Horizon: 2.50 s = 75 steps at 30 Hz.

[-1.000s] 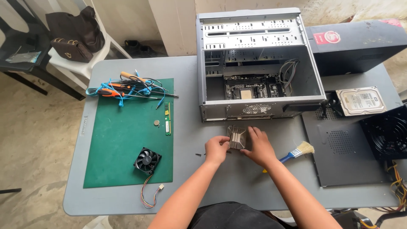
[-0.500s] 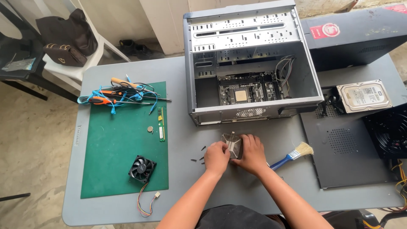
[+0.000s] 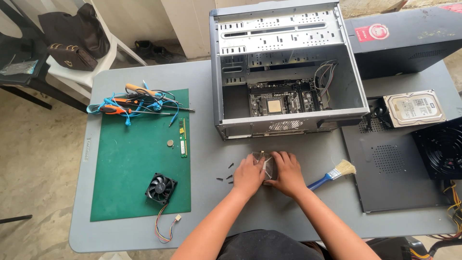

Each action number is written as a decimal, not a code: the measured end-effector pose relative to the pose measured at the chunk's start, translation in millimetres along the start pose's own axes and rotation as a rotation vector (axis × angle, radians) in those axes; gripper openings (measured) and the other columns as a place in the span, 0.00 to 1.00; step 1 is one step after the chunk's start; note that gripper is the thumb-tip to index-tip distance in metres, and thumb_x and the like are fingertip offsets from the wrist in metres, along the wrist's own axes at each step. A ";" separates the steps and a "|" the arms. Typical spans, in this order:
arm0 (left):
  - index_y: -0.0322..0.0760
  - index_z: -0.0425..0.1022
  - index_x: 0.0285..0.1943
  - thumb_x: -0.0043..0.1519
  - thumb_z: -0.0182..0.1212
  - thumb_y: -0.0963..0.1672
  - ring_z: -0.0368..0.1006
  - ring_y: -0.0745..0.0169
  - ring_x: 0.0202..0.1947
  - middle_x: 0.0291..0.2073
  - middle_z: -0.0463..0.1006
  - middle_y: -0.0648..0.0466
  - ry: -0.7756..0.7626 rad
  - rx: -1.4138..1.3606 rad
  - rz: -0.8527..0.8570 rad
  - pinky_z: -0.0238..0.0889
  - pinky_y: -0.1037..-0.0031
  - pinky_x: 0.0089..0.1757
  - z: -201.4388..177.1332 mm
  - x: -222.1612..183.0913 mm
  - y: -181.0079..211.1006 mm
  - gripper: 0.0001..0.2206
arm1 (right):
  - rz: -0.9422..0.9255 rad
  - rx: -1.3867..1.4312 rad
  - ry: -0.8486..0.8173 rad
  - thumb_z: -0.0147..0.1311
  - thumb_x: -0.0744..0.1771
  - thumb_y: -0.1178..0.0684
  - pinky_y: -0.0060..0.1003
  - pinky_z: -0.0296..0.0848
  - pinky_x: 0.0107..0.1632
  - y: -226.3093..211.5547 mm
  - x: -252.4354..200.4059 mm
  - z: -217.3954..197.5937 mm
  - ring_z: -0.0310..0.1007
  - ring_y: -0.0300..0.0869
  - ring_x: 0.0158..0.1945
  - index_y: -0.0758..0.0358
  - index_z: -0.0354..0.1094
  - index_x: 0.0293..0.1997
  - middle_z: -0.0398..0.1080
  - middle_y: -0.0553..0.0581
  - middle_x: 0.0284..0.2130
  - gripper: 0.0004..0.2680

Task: Cleaning a CPU heatsink and cooling fan using a brush to remove dust

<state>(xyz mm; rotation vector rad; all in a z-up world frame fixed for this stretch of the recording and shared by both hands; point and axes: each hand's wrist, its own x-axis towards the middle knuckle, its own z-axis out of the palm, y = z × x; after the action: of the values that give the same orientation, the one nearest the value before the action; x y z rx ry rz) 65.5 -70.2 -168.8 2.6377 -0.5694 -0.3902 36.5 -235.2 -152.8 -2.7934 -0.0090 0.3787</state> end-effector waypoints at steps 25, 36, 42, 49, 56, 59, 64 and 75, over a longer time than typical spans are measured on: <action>0.23 0.56 0.72 0.56 0.70 0.47 0.55 0.40 0.68 0.72 0.51 0.31 0.088 0.187 0.125 0.57 0.51 0.57 51.8 -51.8 -2.2 0.38 | -0.250 -0.171 0.478 0.60 0.64 0.53 0.43 0.66 0.58 27.8 -47.4 36.8 0.67 0.43 0.58 0.45 0.73 0.37 0.72 0.44 0.37 0.04; 0.37 0.58 0.75 0.56 0.65 0.49 0.50 0.37 0.72 0.71 0.56 0.38 0.361 0.254 0.050 0.47 0.47 0.61 -21.6 -80.8 -51.0 0.36 | -0.309 -0.149 0.402 0.62 0.62 0.53 0.46 0.67 0.60 24.7 -51.5 7.9 0.64 0.44 0.63 0.41 0.72 0.42 0.71 0.42 0.45 0.08; 0.43 0.50 0.78 0.51 0.68 0.51 0.40 0.36 0.76 0.75 0.50 0.40 0.284 0.255 -0.572 0.46 0.34 0.62 -90.2 -121.0 -152.2 0.44 | -0.306 -0.231 0.284 0.63 0.61 0.41 0.54 0.60 0.64 -3.2 -53.3 17.3 0.56 0.52 0.67 0.37 0.66 0.58 0.61 0.49 0.59 0.19; 0.51 0.36 0.81 0.50 0.73 0.50 0.34 0.45 0.78 0.76 0.44 0.46 0.090 0.072 -0.758 0.34 0.32 0.64 -78.3 -149.4 -210.5 0.53 | -0.283 -0.299 0.118 0.59 0.64 0.41 0.53 0.56 0.67 -6.6 -53.9 26.9 0.53 0.52 0.70 0.32 0.59 0.65 0.58 0.51 0.62 0.22; 0.49 0.43 0.80 0.52 0.71 0.45 0.55 0.49 0.69 0.69 0.60 0.53 0.275 -0.071 -0.616 0.57 0.51 0.61 -87.7 -164.6 -193.9 0.47 | -0.373 -0.184 0.315 0.58 0.63 0.47 0.54 0.60 0.66 1.8 -62.4 20.6 0.57 0.54 0.67 0.39 0.60 0.64 0.61 0.52 0.62 0.21; 0.47 0.46 0.79 0.48 0.71 0.44 0.57 0.45 0.66 0.66 0.64 0.49 0.426 -0.183 -0.416 0.58 0.54 0.59 -96.1 -159.0 -165.7 0.48 | -0.443 0.023 0.495 0.57 0.64 0.53 0.52 0.63 0.64 3.7 -75.6 8.0 0.60 0.56 0.62 0.50 0.63 0.62 0.64 0.57 0.59 0.19; 0.50 0.48 0.79 0.43 0.67 0.41 0.56 0.46 0.66 0.65 0.67 0.46 0.352 -0.296 -0.044 0.63 0.57 0.57 -114.2 -142.0 -76.5 0.49 | -0.346 0.228 0.475 0.61 0.63 0.51 0.48 0.62 0.65 -16.2 -91.8 -27.0 0.60 0.52 0.61 0.51 0.64 0.63 0.65 0.54 0.58 0.20; 0.52 0.39 0.79 0.42 0.74 0.47 0.61 0.61 0.66 0.69 0.63 0.52 -0.002 -0.934 -0.057 0.69 0.72 0.53 -116.7 -116.0 56.7 0.55 | 0.219 1.168 -0.054 0.52 0.65 0.58 0.38 0.82 0.36 -28.6 -84.9 -63.9 0.77 0.44 0.36 0.63 0.69 0.61 0.77 0.58 0.49 0.17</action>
<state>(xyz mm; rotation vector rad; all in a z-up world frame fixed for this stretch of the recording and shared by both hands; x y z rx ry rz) -14.1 -26.9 -20.3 1.7521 -0.2158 -0.5170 -27.7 -232.2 -63.5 -1.6279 0.3788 0.3468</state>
